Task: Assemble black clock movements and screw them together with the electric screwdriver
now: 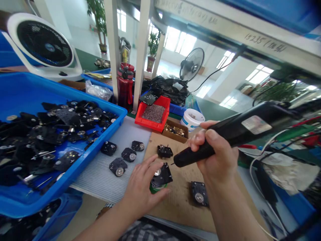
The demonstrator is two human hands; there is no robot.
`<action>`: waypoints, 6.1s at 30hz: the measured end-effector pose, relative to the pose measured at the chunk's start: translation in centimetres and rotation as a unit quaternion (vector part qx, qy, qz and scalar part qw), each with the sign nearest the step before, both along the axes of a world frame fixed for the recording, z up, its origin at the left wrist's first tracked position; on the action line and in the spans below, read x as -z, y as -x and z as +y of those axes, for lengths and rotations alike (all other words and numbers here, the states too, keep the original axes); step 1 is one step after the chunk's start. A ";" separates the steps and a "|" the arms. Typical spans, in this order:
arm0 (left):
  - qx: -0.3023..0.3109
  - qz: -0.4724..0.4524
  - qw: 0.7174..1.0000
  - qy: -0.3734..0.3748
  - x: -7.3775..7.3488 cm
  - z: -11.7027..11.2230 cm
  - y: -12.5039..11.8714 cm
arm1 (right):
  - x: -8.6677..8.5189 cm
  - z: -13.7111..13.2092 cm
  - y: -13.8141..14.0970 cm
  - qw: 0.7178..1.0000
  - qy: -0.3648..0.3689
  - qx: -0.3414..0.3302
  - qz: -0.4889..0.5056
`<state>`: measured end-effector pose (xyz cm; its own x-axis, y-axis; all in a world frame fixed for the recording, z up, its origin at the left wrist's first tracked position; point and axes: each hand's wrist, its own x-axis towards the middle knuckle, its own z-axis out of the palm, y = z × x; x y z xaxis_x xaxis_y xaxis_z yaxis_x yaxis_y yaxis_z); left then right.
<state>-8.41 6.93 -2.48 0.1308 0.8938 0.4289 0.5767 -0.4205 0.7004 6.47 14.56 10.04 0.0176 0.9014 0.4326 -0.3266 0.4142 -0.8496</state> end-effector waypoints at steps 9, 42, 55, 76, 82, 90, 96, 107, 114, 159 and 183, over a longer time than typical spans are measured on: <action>-0.002 0.125 0.990 -0.072 -0.2 0.6 -1.0 | 1.2 0.7 -0.1 0.999 0.034 0.006 0.030; -0.039 0.092 0.981 -0.169 1.4 1.4 -1.8 | 2.1 0.7 0.7 0.996 -0.007 -0.083 -0.045; -0.042 0.109 0.975 -0.189 1.0 1.5 -1.6 | 2.3 1.0 0.7 0.996 0.007 -0.077 -0.037; -0.043 0.107 0.981 -0.158 1.2 1.2 -1.6 | 1.3 -1.4 -1.4 1.000 0.016 -0.026 0.000; -0.044 0.107 0.980 -0.163 1.2 1.1 -1.8 | 1.6 -2.1 -1.2 0.997 0.001 -0.073 -0.035; -0.059 0.108 0.980 -0.158 1.1 1.0 -2.0 | 1.8 -2.7 -0.4 0.992 -0.031 -0.077 -0.095; -0.064 0.111 0.979 -0.161 1.3 0.9 -2.0 | 1.7 -2.5 -0.4 0.994 -0.013 -0.060 -0.090; -0.015 0.123 0.985 -0.123 0.5 0.4 -1.1 | 1.5 -2.3 -1.1 0.997 0.008 -0.065 -0.046; -0.002 0.146 0.983 -0.112 -4.6 2.9 0.0 | -3.7 -5.0 -7.5 0.986 -0.089 0.139 0.031; -0.047 0.152 0.979 0.130 -5.5 0.6 0.6 | -0.4 -6.5 -7.2 0.997 -0.078 0.007 0.007; 0.050 -0.257 0.960 0.097 0.6 -0.1 -0.5 | 0.0 -2.8 5.1 0.990 0.071 -0.108 -0.057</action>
<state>-7.87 6.79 -3.04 0.0351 0.9575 0.2861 0.0982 -0.2882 0.9525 1.39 11.75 10.04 -0.2244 0.9305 0.2895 -0.2937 0.2187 -0.9305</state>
